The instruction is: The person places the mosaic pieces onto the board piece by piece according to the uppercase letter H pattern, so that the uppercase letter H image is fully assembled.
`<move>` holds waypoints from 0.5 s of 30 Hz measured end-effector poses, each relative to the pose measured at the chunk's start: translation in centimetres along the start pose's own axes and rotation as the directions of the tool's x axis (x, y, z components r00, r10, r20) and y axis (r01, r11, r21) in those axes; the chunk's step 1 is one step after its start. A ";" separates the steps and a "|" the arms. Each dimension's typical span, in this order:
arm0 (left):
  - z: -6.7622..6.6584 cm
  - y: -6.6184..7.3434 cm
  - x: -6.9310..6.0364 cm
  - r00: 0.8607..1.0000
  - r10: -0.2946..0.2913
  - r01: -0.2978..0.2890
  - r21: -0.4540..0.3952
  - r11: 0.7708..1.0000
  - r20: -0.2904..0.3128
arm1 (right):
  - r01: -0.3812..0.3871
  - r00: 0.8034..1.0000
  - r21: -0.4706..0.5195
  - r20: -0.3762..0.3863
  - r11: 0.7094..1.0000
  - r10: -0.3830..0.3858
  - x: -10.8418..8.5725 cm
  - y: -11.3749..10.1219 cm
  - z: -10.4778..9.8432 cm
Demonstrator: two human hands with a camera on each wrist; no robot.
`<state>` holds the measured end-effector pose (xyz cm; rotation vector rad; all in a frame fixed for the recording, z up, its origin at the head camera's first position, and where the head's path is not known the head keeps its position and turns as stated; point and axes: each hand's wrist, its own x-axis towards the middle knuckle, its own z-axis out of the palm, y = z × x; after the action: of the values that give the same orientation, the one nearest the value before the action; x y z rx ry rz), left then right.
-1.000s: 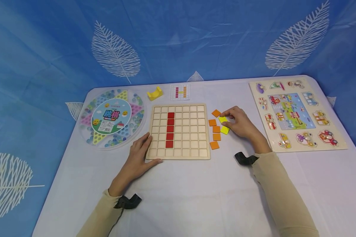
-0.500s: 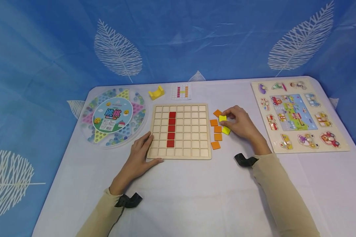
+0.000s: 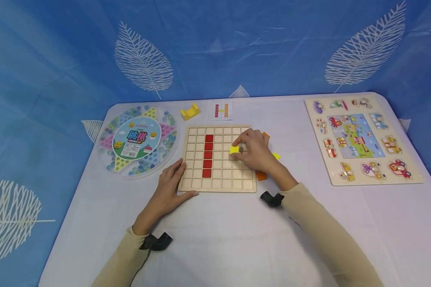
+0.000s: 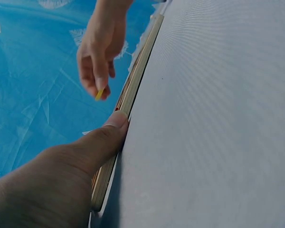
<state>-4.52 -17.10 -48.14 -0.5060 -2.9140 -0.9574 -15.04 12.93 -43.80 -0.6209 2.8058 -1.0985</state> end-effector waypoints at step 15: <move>-0.1 0.0 0.0 1.000 -0.018 0.018 0.013 1.000 0.012 | -0.011 0.999 -0.011 0.043 1.000 0.011 2.1 -2.4 4.0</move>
<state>-4.54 -17.13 -48.10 -0.4873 -2.9381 -0.9409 -15.33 8.02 -44.99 -0.6216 2.7770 -1.0565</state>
